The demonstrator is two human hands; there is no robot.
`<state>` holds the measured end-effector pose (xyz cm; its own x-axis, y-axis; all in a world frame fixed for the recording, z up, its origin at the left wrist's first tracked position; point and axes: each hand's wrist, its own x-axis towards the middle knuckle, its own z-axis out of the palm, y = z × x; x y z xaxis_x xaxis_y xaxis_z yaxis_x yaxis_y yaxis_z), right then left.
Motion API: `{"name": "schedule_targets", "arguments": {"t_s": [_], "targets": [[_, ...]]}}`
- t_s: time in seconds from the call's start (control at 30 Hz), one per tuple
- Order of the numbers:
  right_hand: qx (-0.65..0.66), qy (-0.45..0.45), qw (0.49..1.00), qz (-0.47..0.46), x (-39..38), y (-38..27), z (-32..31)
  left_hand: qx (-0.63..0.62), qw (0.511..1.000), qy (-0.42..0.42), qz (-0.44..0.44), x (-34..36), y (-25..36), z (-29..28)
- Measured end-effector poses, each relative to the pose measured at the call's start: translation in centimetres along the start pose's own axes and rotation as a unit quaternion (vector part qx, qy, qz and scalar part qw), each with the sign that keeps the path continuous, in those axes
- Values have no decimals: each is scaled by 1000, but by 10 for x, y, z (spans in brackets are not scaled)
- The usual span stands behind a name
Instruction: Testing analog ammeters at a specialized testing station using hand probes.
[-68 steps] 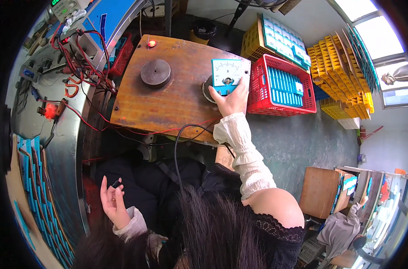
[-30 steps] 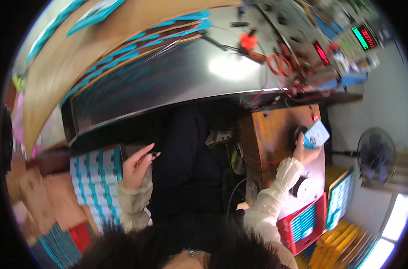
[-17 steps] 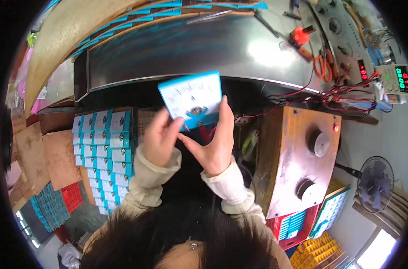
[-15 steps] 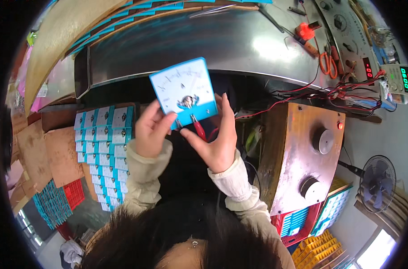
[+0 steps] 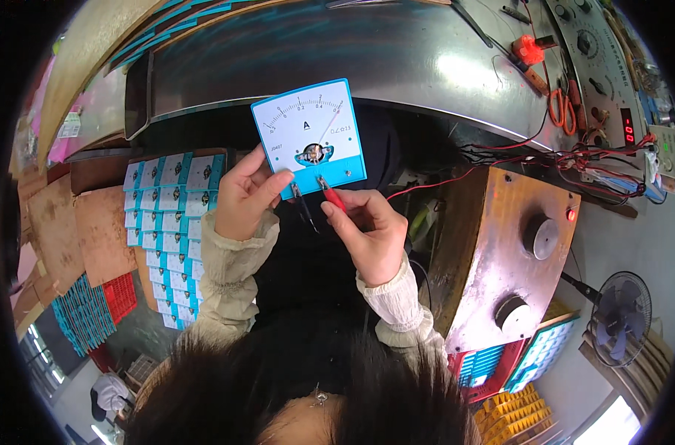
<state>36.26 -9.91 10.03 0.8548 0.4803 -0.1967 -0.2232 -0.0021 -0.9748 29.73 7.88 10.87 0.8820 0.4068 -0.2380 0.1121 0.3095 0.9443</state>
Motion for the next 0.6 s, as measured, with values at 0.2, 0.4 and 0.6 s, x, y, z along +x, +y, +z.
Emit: {"name": "schedule_targets", "arguments": {"t_s": [0.2,0.4,0.6], "targets": [[-28,9,999,-16,0,3,-8,25,1000,11,8,2,-5,6],[-76,26,996,-43,4,-1,-14,3,1000,-7,-2,11,0,15],[-168,38,974,-144,2,-14,-12,-38,999,-12,-6,3,12,15]]}}
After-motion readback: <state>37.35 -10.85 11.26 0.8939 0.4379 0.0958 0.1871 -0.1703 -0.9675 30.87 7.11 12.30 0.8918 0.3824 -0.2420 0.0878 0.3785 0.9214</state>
